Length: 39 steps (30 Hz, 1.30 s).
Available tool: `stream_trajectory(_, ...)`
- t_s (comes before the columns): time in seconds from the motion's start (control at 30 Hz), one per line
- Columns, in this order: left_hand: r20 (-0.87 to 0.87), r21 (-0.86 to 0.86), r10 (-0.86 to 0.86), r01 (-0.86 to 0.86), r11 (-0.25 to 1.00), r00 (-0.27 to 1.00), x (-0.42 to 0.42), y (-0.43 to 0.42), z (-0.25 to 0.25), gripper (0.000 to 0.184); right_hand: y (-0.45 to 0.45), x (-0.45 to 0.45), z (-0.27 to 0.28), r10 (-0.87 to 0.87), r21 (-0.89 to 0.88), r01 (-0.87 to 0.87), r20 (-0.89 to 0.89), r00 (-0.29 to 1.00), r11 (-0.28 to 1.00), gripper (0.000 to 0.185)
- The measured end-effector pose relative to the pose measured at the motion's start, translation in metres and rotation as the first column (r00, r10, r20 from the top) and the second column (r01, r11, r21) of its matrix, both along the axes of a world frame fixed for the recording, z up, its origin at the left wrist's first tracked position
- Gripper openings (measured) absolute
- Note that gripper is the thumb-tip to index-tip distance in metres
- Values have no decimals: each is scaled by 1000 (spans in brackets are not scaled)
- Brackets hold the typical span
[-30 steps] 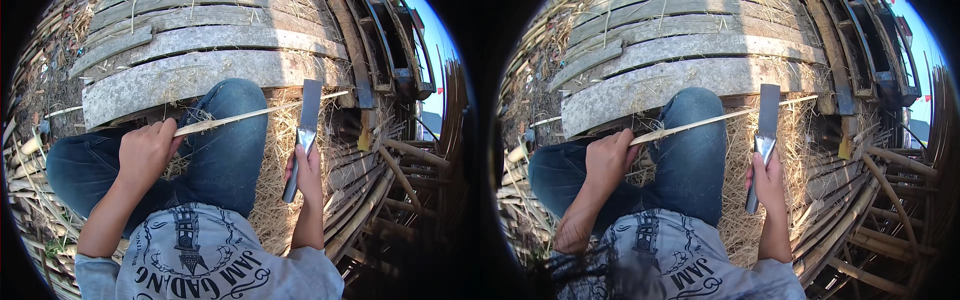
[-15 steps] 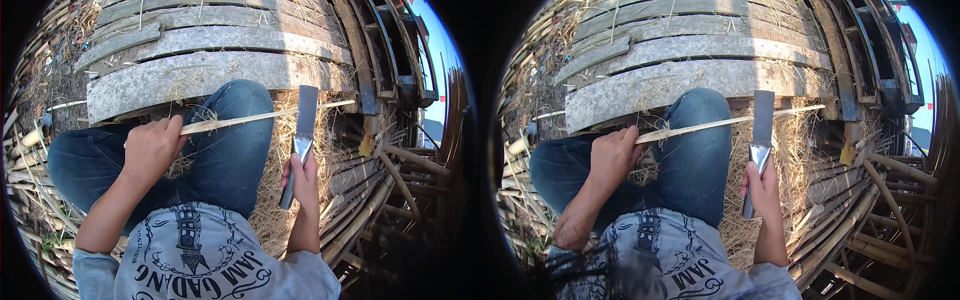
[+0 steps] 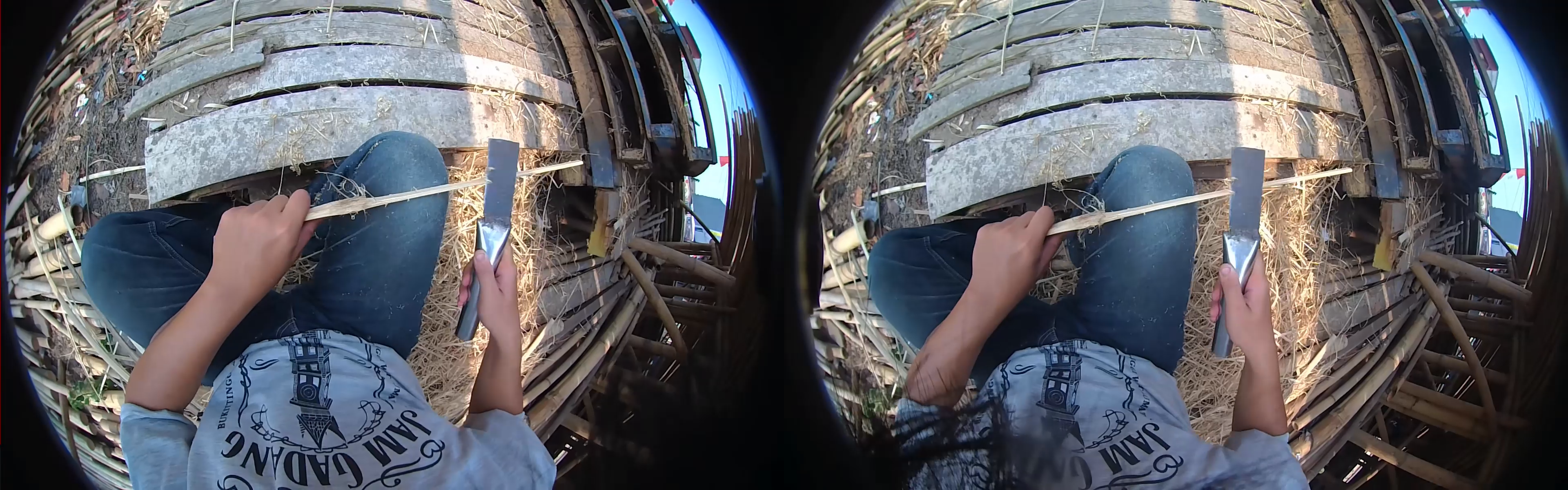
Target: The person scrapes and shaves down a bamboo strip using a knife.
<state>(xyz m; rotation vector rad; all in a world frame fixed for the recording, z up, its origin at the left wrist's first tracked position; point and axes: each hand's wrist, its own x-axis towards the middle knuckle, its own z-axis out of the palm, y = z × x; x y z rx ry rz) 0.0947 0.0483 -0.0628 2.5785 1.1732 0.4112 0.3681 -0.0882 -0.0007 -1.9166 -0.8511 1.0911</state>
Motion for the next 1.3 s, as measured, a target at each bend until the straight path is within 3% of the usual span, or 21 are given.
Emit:
stream_trajectory(0.07,40,-9,13,-13,1000,999,-3,0,-5,25,-1,8,15,21,-7,-22,-113,993,1000,25)
stream_trajectory(0.13,47,-34,-2,4,999,999,0,-1,-5,24,4,11,5,-200,178,198,-8,980,964,24)
stream_trajectory(0.2,51,-55,-6,9,998,999,3,-4,-4,23,10,-13,-4,-311,133,313,-36,950,940,25)
stream_trajectory(0.27,28,-46,15,-14,999,999,-2,-1,0,23,-1,-17,7,86,-42,-86,-8,996,995,27)
stream_trajectory(0.37,85,-61,-2,8,998,996,-3,-2,-9,23,-2,3,9,-70,42,75,-116,991,996,26)
stream_trajectory(0.4,89,-75,0,6,997,996,-2,-5,-8,23,1,-5,-2,-277,158,285,-69,958,945,25)
stream_trajectory(0.47,50,-89,-6,10,996,999,0,-3,0,23,2,-19,-7,-157,86,162,-63,986,983,26)
stream_trajectory(0.5,45,-83,-3,7,997,999,-1,-1,-1,23,-3,-24,-2,35,-2,-35,-72,997,999,26)
stream_trajectory(0.6,59,-78,1,3,997,998,-4,2,-7,23,-5,-12,9,37,-21,-41,-150,988,999,26)
stream_trajectory(0.67,81,-126,-11,21,992,997,2,-5,-5,23,2,-16,-11,-243,159,245,-34,969,956,33)
stream_trajectory(0.77,66,-124,-2,10,992,998,0,-3,3,23,-8,-29,-12,102,0,-102,-3,995,995,33)
stream_trajectory(0.87,105,-118,-1,14,993,994,0,-5,-10,23,-7,-19,2,84,-31,-87,-80,993,996,34)
stream_trajectory(0.93,94,-141,-2,15,990,996,3,-7,-7,23,3,-28,-9,-228,165,230,-31,973,959,24)
stream_trajectory(1.0,66,-141,1,8,990,998,2,-6,-5,23,0,-39,-12,-105,94,110,-60,993,989,22)
stream_trajectory(1.07,86,-138,-8,20,990,996,-1,-4,-9,22,-9,-48,-7,141,-28,-144,-94,985,989,24)
stream_trajectory(1.13,90,-152,-12,25,988,996,1,-4,-7,22,-7,-37,1,42,-6,-43,-142,989,999,23)
stream_trajectory(1.2,97,-184,3,15,983,995,3,-10,-7,22,0,-39,-9,-220,195,254,-181,959,947,22)
stream_trajectory(1.27,49,-211,-6,16,977,999,2,-5,-4,22,-2,-47,-15,-240,206,261,-124,963,943,21)
stream_trajectory(1.3,46,-203,-6,16,979,999,1,-4,-5,22,-8,-47,-10,-16,57,20,-71,997,998,20)
